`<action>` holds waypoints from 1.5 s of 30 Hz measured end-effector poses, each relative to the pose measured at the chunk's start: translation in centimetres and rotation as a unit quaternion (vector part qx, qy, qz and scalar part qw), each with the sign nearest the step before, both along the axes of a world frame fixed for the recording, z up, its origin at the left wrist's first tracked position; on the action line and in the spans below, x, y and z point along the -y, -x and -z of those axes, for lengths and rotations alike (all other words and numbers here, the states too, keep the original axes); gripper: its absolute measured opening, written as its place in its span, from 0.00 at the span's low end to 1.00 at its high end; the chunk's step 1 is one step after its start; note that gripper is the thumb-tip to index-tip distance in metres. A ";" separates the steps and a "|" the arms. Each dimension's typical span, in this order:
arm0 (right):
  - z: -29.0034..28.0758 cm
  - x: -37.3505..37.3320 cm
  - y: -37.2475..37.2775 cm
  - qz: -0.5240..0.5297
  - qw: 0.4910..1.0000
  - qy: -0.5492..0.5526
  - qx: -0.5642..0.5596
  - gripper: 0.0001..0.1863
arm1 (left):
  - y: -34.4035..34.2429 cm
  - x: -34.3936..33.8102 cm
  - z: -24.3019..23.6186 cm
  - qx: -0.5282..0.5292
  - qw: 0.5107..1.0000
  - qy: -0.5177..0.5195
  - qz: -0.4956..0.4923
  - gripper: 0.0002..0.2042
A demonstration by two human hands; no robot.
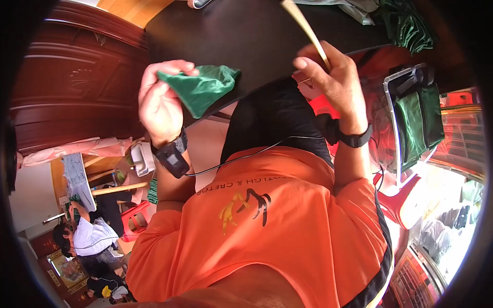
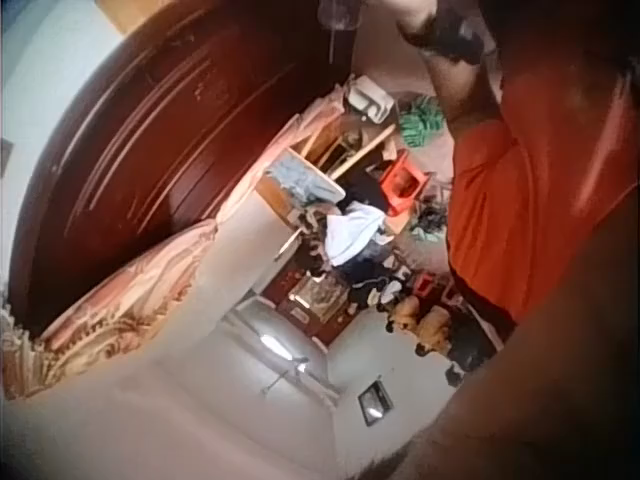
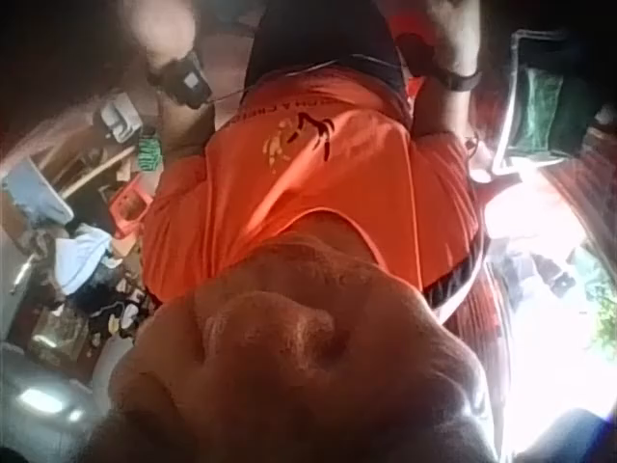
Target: Turning small green leather pouches inside out using a wooden stick to finish the corners and edges.
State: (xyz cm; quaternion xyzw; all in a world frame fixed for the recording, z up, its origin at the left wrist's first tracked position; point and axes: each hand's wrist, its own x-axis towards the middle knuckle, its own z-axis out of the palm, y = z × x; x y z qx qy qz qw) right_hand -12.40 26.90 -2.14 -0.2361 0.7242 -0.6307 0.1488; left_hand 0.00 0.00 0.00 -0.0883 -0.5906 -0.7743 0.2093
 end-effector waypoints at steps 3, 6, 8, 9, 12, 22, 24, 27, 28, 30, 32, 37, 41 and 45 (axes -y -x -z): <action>-1.8 3.8 -3.0 -0.054 0.987 0.149 -0.031 0.22 | 1.0 -2.8 -1.5 0.080 0.995 0.051 -0.041 0.08; -2.6 5.7 -3.7 -0.071 0.958 0.041 -0.274 0.31 | 2.0 -5.8 -1.8 0.060 0.982 0.162 -0.074 0.04; -3.3 6.2 -4.3 -0.020 0.958 -0.010 -0.286 0.22 | 2.4 -5.9 -1.8 0.058 0.981 0.171 -0.071 0.03; -3.4 6.0 -4.5 -0.016 0.956 -0.029 -0.291 0.22 | 2.5 -5.7 -2.0 0.040 0.980 0.188 -0.053 0.03; -2.9 5.5 -4.4 0.046 0.941 -0.041 -0.331 0.14 | 2.8 -6.4 -1.9 0.057 0.980 0.189 0.010 0.06; -5.8 -2.8 -3.0 -0.009 0.998 -0.041 -0.040 0.10 | 3.2 -7.9 3.3 0.190 0.923 0.256 0.215 0.14; -3.5 -5.0 -1.8 0.040 0.998 0.046 -0.002 0.10 | 3.8 -8.7 3.3 0.226 0.915 0.251 0.222 0.12; -5.5 -8.7 -2.7 0.140 0.988 0.012 0.071 0.10 | 5.5 -10.7 3.6 0.268 0.922 0.178 0.217 0.09; -4.3 -9.9 -2.1 0.177 0.984 0.019 0.014 0.10 | 6.3 -11.9 3.7 0.272 0.931 0.113 0.214 0.08; -3.5 -12.9 -2.7 0.300 0.950 0.072 0.054 0.11 | 8.4 -14.9 2.7 0.273 0.933 0.063 0.227 0.08; -2.1 -16.2 -2.3 0.355 0.924 0.130 0.060 0.11 | 11.5 -17.1 2.1 0.254 0.929 0.005 0.271 0.10; -0.4 -23.4 -2.6 0.441 0.886 0.137 0.042 0.08 | 18.3 -23.2 0.2 0.202 0.939 0.016 0.276 0.09; 6.1 -29.5 -4.3 0.467 0.880 -0.036 0.074 0.09 | 17.2 -23.6 1.3 0.226 0.917 0.028 0.328 0.08; 6.0 -28.9 -6.4 0.459 0.857 -0.232 0.033 0.13 | 16.5 -20.6 3.3 0.270 0.896 0.097 0.340 0.09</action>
